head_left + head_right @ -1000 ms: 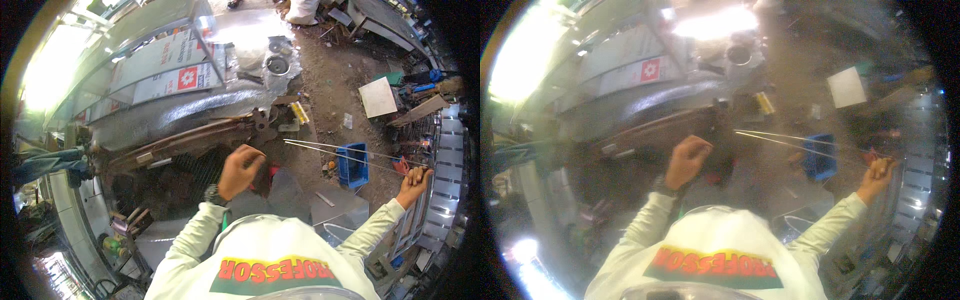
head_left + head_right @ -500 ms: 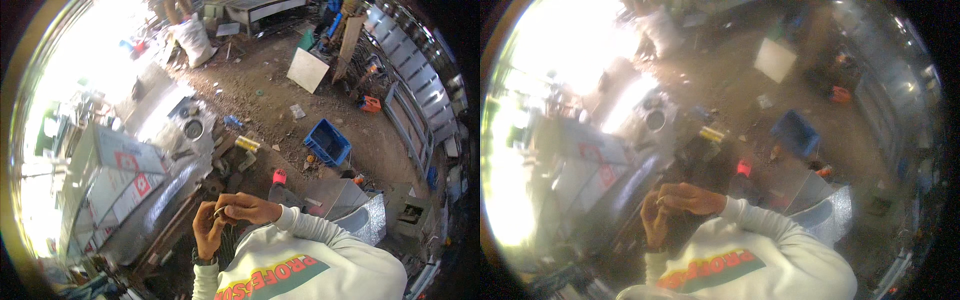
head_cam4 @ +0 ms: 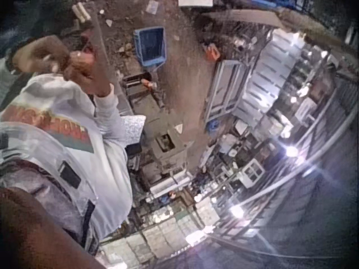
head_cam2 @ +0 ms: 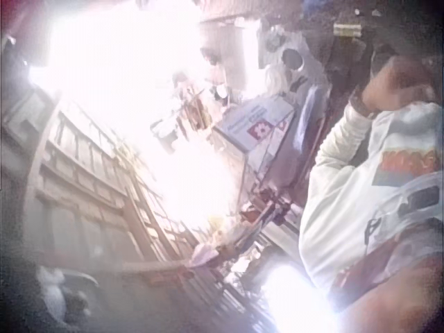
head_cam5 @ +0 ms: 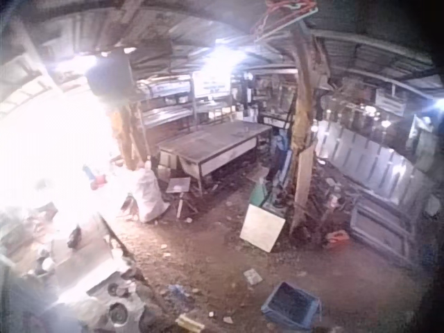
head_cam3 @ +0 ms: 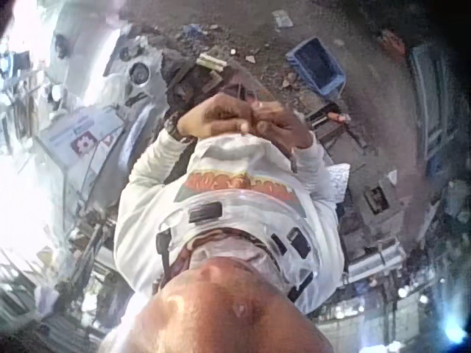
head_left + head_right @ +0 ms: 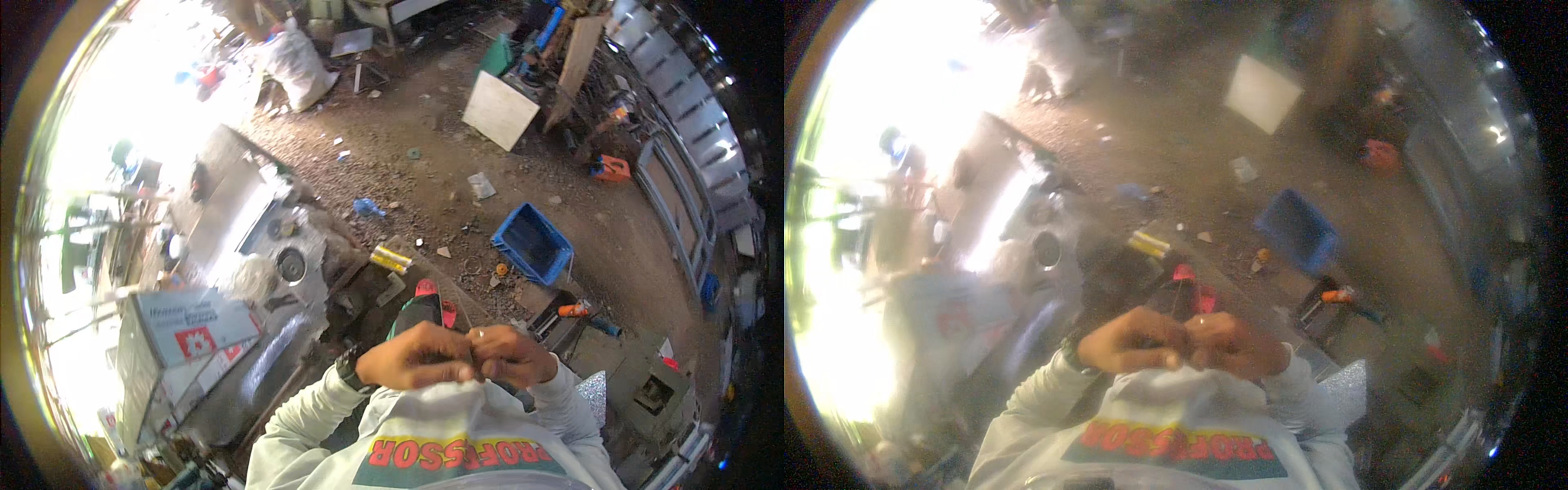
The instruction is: The person bends thin metal rods using a hammer and anvil, measures them with a tape measure, and fits them into a curved metal frame. They repeat the process of bending, measuring, and fitting multiple rods.
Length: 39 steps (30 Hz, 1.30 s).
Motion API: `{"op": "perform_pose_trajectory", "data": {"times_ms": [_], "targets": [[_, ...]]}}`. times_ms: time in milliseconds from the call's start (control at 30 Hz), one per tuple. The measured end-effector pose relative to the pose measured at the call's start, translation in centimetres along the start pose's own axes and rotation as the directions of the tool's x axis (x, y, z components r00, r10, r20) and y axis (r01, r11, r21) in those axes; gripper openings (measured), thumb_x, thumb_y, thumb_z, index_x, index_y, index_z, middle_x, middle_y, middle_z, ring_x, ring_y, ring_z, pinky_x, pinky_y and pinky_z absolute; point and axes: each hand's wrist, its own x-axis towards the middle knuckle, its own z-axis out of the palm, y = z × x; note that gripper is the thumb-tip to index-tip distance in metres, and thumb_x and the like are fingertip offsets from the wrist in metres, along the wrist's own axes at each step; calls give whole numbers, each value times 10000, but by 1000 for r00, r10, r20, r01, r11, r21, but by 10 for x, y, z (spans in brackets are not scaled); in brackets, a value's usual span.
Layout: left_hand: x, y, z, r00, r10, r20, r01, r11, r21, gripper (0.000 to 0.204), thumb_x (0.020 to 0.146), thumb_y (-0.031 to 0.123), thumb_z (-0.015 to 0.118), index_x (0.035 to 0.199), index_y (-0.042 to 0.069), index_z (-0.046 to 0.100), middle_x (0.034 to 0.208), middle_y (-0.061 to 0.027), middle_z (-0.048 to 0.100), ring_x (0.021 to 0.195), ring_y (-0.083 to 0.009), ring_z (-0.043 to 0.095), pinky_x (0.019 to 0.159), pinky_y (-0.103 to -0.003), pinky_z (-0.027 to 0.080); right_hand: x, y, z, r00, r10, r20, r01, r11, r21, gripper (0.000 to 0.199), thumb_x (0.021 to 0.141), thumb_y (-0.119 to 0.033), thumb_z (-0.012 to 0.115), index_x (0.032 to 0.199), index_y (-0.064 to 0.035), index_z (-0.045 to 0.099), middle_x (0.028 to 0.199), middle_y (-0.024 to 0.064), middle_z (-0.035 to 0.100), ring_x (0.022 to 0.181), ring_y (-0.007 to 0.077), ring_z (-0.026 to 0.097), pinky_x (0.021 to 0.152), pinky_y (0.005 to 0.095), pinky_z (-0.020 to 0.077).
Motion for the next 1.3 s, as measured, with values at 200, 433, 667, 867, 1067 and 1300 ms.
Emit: {"op": "perform_pose_trajectory", "data": {"times_ms": [200,433,667,867,1067,1300], "targets": [[90,13,-93,905,307,294,-261,947,-186,184,1010,143,670,951,-31,679,901,-163,672,840,-370,642,806,-467,484,46,-37,-79,997,75,-21,-75,997,-20,401,1064,-343,579,809,-35,617,733,108,574,680,352,575,671,453,430],[149,35,-163,826,352,440,-222,921,-321,204,1047,155,612,988,-27,681,899,-163,674,844,-364,638,773,-453,480,94,-55,-134,972,225,68,-223,974,-35,352,1054,-283,600,798,-43,614,764,111,605,706,334,606,678,446,455],[197,15,-205,890,249,382,-225,968,-109,132,989,166,653,1016,43,694,845,-112,607,809,-337,594,741,-451,457,106,-33,-207,991,133,24,-122,956,-267,295,1038,-273,617,850,-46,610,791,97,573,788,302,613,711,433,469],[305,-13,-228,930,13,367,-95,974,206,81,942,126,696,991,66,719,824,-119,627,784,-346,630,713,-445,502,61,-35,-311,882,455,-120,-448,736,-507,317,1035,-309,561,851,-58,621,791,134,607,796,351,635,754,475,506],[527,-101,-245,807,141,574,-270,952,146,67,944,120,709,949,53,711,815,-113,636,759,-334,625,668,-447,490,-43,28,-467,937,100,-336,-260,841,-474,321,1039,-345,554,900,-74,654,791,160,611,772,365,645,725,493,521],[870,-288,-258,684,61,727,-239,960,144,212,933,76,727,770,-1,616,649,-102,527,595,-252,534,580,-394,406,-201,194,-724,733,-183,-655,-213,853,-477,240,1024,-183,571,896,10,631,797,158,608,720,377,612,636,466,467]]}}
